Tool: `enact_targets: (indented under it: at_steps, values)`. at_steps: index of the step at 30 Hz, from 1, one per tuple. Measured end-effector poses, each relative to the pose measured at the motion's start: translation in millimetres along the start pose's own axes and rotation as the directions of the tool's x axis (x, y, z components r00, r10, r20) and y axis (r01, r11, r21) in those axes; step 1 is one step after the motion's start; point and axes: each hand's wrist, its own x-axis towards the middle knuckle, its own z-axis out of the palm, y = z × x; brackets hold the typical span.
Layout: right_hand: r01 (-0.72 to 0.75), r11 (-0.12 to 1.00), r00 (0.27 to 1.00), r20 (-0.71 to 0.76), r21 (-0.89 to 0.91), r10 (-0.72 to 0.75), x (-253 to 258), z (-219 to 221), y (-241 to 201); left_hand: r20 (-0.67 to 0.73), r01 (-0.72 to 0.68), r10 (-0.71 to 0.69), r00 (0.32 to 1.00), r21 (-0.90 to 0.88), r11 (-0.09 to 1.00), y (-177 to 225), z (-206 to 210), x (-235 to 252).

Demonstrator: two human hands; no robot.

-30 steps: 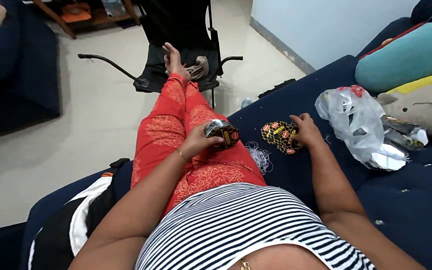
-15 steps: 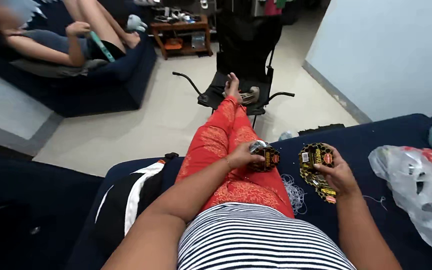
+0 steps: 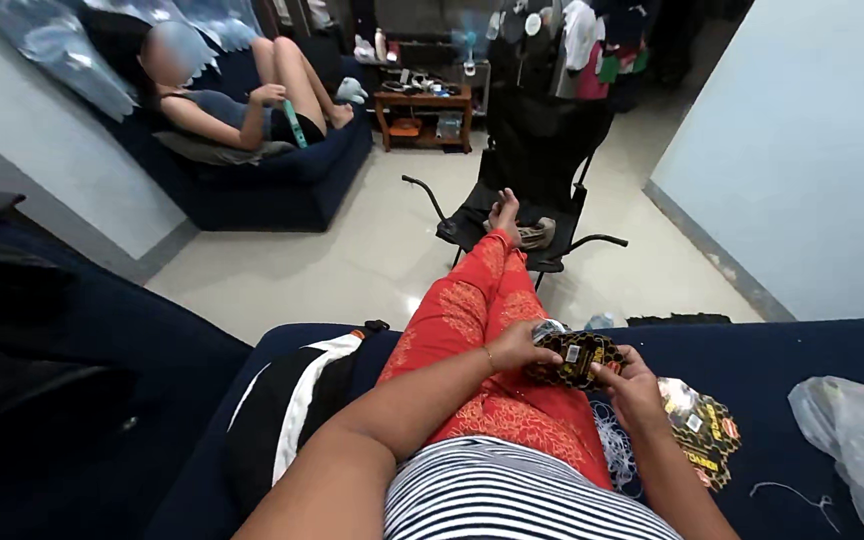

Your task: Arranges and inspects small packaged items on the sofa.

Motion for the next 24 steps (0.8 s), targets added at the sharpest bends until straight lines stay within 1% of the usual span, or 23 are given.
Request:
enact_targets:
  at_steps: [3, 7, 10, 15, 20, 24]
  values:
    - [0.014, 1.000, 1.000, 0.015, -0.021, -0.014, -1.0, 0.0, 5.2, 0.015, -0.007, 0.007, 1.000, 0.015, 1.000, 0.5, 0.2, -0.7]
    - [0.049, 0.996, 0.999, -0.003, -0.076, -0.049, -5.6, 3.4, 13.9, 0.021, -0.013, 0.013, 1.000, -0.015, 1.000, 0.2, 0.7, -1.7]
    - [0.086, 0.991, 0.996, -0.018, -0.100, -0.088, -8.7, 12.5, 16.5, 0.010, -0.018, 0.018, 1.000, -0.005, 1.000, 4.0, -1.5, -3.0]
    - [0.121, 0.972, 0.992, -0.016, -0.201, -0.126, -17.3, 21.8, 13.5, 0.000, -0.006, 0.006, 1.000, 0.022, 1.000, 5.8, 2.0, -4.3]
    - [0.148, 0.972, 0.989, 0.005, -0.182, -0.149, -18.5, 28.7, 18.5, -0.015, 0.043, -0.042, 0.999, 0.027, 0.999, 0.9, 3.7, -1.8]
    - [0.170, 0.968, 0.985, 0.019, -0.185, -0.170, -17.3, 29.5, 21.6, -0.020, 0.030, -0.030, 0.999, 0.026, 0.999, -1.8, 5.0, -0.6]
